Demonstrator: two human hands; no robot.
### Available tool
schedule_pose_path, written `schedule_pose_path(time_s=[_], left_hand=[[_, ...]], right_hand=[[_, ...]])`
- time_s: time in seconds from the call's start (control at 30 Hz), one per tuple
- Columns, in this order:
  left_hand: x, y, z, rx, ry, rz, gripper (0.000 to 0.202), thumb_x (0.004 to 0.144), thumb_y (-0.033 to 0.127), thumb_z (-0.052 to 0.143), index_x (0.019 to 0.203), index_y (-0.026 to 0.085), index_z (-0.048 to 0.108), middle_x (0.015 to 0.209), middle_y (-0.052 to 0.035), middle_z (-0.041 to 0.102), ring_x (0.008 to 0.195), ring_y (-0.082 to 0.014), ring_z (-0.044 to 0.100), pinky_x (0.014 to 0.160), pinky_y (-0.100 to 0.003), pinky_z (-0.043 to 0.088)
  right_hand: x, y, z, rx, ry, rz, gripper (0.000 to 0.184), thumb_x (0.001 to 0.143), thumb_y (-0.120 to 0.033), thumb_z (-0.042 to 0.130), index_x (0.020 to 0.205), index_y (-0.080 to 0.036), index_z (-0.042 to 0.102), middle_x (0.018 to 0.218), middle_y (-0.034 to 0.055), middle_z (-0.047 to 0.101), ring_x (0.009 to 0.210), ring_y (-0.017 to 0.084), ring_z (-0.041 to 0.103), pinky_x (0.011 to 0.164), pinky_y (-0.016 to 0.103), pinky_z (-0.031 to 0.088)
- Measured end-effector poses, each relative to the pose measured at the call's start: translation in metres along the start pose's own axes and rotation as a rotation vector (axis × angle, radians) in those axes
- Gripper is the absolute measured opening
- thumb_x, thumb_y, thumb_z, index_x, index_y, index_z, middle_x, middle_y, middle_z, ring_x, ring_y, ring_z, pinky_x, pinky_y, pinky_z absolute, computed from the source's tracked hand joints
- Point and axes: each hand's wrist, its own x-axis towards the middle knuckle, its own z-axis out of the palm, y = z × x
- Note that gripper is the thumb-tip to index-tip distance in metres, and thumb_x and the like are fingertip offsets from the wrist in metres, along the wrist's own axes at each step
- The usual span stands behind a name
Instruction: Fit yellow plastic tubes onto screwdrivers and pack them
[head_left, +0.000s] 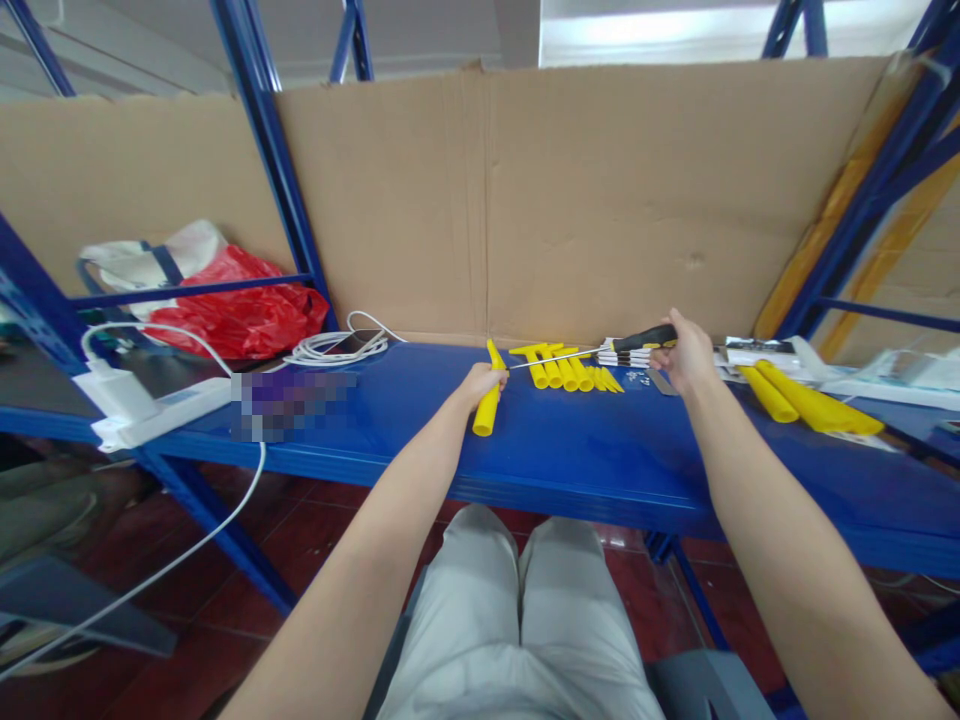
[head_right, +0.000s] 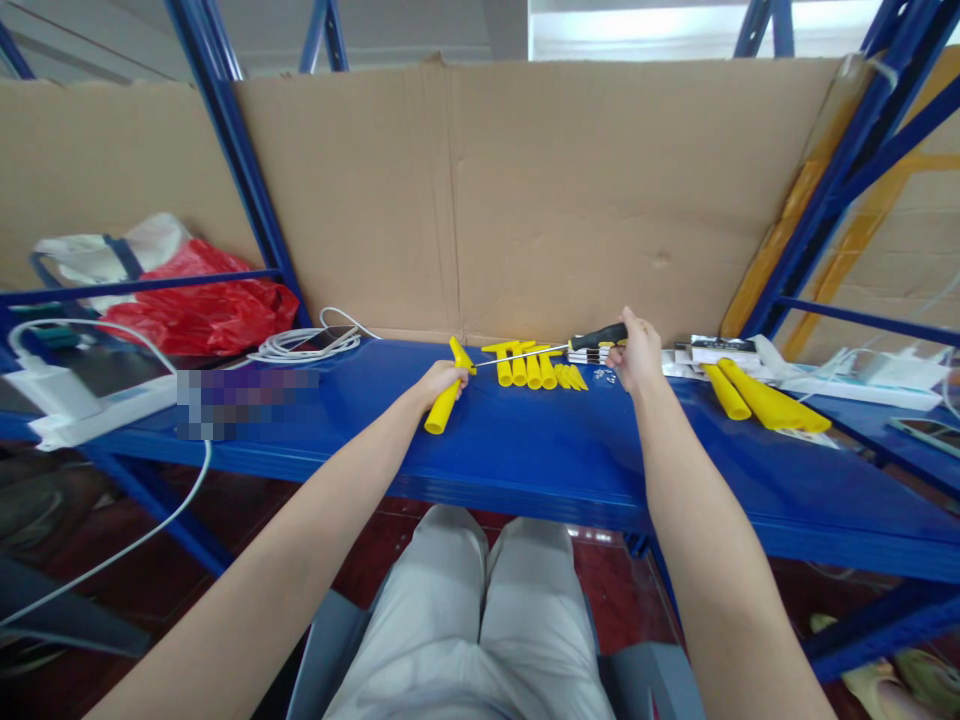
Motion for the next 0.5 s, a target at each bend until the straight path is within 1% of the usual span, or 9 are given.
schedule_pose_path(time_s=[0.07,0.13,0.2,0.3,0.37,0.43,0.5], left_hand=[[0.002,-0.001,0.0,0.005,-0.002,-0.001,0.019,0.06,0.003,0.052,0.049,0.018,0.047,0.039,0.0034,0.044,0.035,-0.0102,0.042,0.043,-0.024,0.037],[0.003,-0.002,-0.001,0.008,-0.002,0.001,0.018,0.059,0.004,0.052,0.049,0.018,0.047,0.039,0.0034,0.044,0.036,-0.01,0.042,0.043,-0.024,0.038],[0.003,-0.002,-0.001,0.014,-0.006,0.002,0.019,0.059,0.003,0.052,0.049,0.019,0.046,0.039,0.0037,0.044,0.036,-0.0097,0.042,0.043,-0.023,0.037],[0.002,-0.001,-0.001,0.028,-0.01,0.005,0.021,0.058,0.003,0.051,0.047,0.019,0.045,0.038,0.0038,0.042,0.037,-0.0101,0.042,0.043,-0.023,0.036],[0.001,0.0,-0.001,0.056,-0.005,0.015,0.021,0.058,0.002,0.051,0.047,0.019,0.045,0.038,0.0037,0.041,0.038,-0.0103,0.041,0.044,-0.023,0.036],[0.001,0.002,0.0,0.108,0.0,0.036,0.022,0.057,0.001,0.052,0.045,0.018,0.045,0.039,0.0036,0.041,0.04,-0.0102,0.041,0.045,-0.023,0.034],[0.002,0.004,0.002,0.166,-0.005,0.066,0.023,0.058,0.001,0.052,0.044,0.018,0.045,0.04,0.0032,0.042,0.043,-0.0103,0.041,0.046,-0.023,0.033]], right_hand=[[-0.001,-0.001,0.002,-0.028,0.057,0.016,0.015,0.08,-0.025,0.061,0.074,-0.023,0.048,0.054,-0.0073,0.045,0.033,0.007,0.032,0.03,0.022,0.031],[-0.001,-0.003,0.003,-0.031,0.07,0.026,0.016,0.078,-0.02,0.062,0.072,-0.022,0.047,0.054,-0.0066,0.047,0.035,0.008,0.036,0.032,0.022,0.035],[0.0,-0.003,0.003,-0.01,0.061,0.036,0.015,0.077,-0.02,0.062,0.072,-0.021,0.048,0.057,-0.0049,0.05,0.037,0.008,0.04,0.034,0.022,0.038],[0.002,-0.002,0.001,0.017,0.035,0.039,0.012,0.078,-0.024,0.062,0.073,-0.02,0.052,0.06,-0.0028,0.053,0.041,0.009,0.045,0.036,0.022,0.04],[0.004,0.0,-0.001,0.012,0.027,0.027,0.015,0.078,-0.028,0.065,0.075,-0.02,0.052,0.06,-0.0034,0.052,0.039,0.008,0.043,0.034,0.021,0.036],[0.007,0.003,-0.003,-0.002,0.039,0.012,0.02,0.077,-0.031,0.068,0.075,-0.021,0.05,0.057,-0.0053,0.049,0.036,0.008,0.038,0.031,0.02,0.03],[0.01,0.005,-0.005,-0.009,0.067,-0.006,0.021,0.077,-0.028,0.069,0.075,-0.022,0.049,0.054,-0.0072,0.046,0.034,0.007,0.035,0.03,0.02,0.028]])
